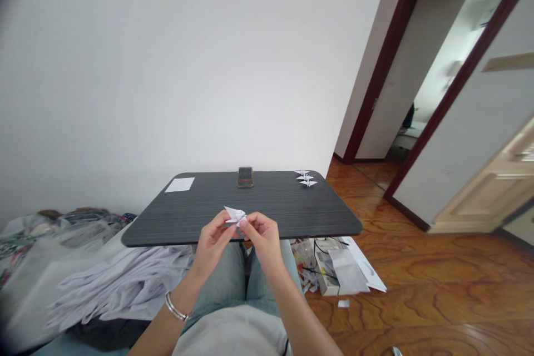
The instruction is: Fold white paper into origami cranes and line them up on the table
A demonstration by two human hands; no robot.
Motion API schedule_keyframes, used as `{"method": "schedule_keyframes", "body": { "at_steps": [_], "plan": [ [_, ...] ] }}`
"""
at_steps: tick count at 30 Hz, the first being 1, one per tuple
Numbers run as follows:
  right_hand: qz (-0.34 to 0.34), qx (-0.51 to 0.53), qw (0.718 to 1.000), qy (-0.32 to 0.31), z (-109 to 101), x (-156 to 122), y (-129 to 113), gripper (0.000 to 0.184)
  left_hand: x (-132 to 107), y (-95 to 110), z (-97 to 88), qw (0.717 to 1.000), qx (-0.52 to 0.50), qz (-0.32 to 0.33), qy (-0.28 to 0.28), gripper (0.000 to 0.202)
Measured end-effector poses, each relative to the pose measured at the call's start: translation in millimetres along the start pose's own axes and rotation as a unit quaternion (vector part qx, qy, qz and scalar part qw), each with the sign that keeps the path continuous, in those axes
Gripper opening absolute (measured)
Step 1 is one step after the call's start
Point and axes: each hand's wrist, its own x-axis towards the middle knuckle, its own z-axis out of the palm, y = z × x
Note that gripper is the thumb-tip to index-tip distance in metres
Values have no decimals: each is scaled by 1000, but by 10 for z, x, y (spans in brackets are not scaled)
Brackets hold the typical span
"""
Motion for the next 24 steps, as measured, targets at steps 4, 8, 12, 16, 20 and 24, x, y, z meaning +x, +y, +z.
{"method": "schedule_keyframes", "body": {
  "at_steps": [4, 8, 12, 16, 20, 24],
  "plan": [
    [15, -9, 1000, -4, -6, 1, 6, 22, 17, -35, 2, 1000, 15, -17, 18, 18],
    [31, -18, 999, -6, -10, 11, 21, 23, 26, -45, -9, 998, 57, -13, 20, 19],
    [30, -23, 999, -4, -8, 23, 32, 24, 20, -33, -23, 993, 117, 13, 22, 19],
    [15, -47, 999, -10, -26, 39, 64, 26, 27, -37, -39, 987, 158, 32, 23, 20],
    [-9, -75, 997, 8, -47, 57, 84, 25, 34, -71, -58, 981, 187, 41, 18, 20],
    [-15, -59, 998, 12, -35, 54, 78, 24, 30, -101, -62, 990, 143, 10, 5, 20]
  ]
}}
